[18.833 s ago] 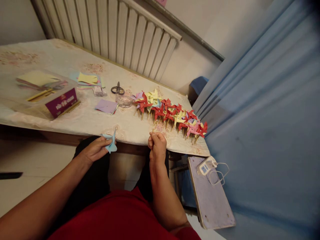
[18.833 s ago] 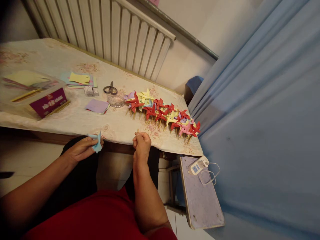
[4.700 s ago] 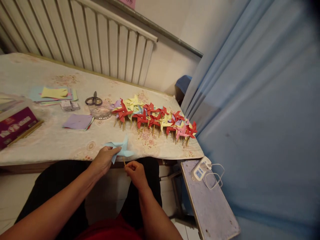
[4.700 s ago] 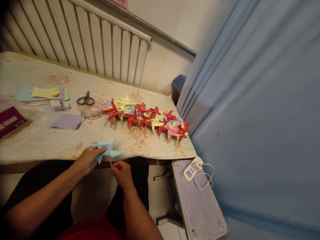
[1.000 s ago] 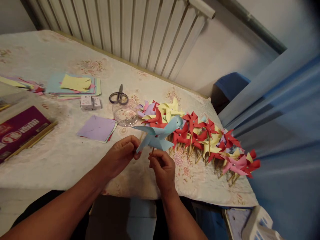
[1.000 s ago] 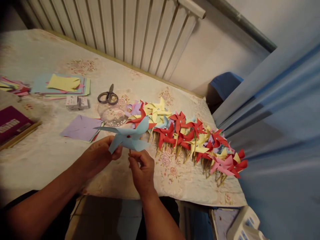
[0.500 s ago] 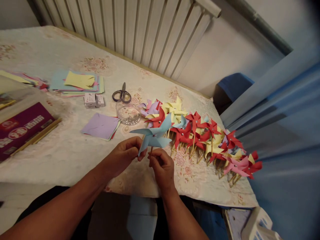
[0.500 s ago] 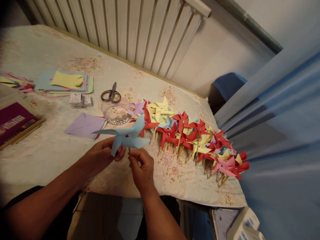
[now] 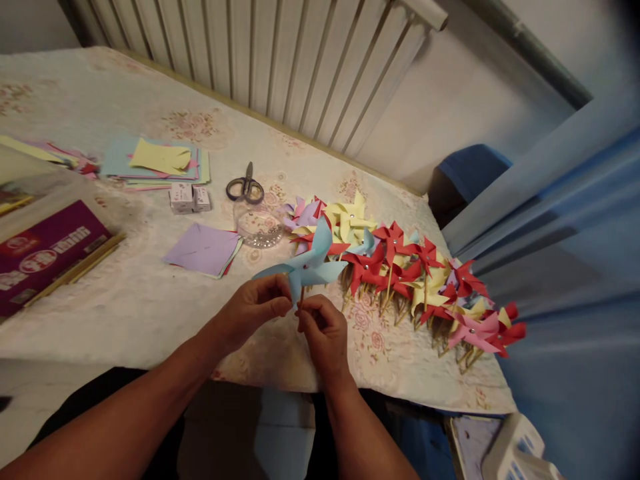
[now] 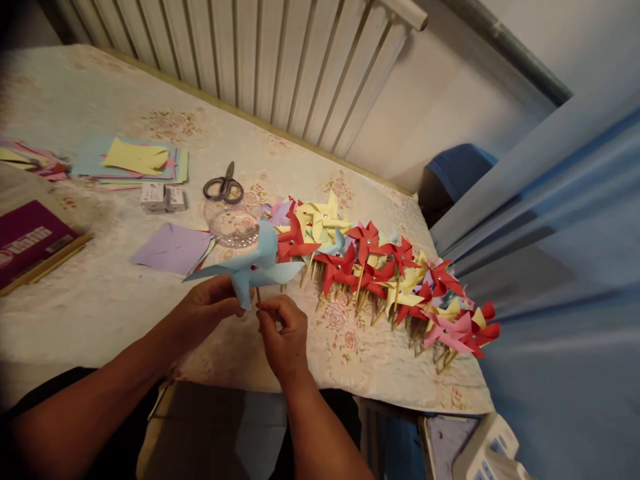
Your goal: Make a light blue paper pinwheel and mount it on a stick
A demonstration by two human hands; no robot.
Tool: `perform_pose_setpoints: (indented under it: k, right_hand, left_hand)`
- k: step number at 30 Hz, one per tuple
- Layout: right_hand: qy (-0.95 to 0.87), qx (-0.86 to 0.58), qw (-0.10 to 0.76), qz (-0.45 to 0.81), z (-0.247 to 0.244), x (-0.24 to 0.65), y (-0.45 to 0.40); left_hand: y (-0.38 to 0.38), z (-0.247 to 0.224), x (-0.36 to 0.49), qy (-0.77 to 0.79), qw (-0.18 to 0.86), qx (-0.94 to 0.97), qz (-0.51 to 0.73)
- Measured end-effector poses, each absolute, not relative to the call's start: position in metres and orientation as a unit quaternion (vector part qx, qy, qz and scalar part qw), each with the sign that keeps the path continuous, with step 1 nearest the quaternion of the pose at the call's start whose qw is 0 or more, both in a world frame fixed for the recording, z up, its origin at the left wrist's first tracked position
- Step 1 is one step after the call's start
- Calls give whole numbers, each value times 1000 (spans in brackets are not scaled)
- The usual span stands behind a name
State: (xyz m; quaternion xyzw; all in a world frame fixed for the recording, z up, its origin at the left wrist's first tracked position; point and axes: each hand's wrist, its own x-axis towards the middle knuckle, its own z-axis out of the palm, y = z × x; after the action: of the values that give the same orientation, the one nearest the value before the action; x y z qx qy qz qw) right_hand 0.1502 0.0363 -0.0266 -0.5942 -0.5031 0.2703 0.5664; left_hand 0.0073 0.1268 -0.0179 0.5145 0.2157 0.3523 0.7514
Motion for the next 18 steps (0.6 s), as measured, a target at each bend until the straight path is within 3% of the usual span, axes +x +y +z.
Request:
perform_pose_setpoints:
  k: [8, 14, 18]
  right_hand:
    - [-525, -584, 556, 272, -30, 150, 35]
    - [-538, -579, 553, 264, -31, 152, 35]
    - [-531, -576, 565, 260, -28, 154, 36]
  left_hand:
    - [123, -22, 10, 223, 758, 499, 355]
    - [124, -17, 2, 233, 677, 614, 331]
    - [126, -7, -3, 245, 698, 572, 354]
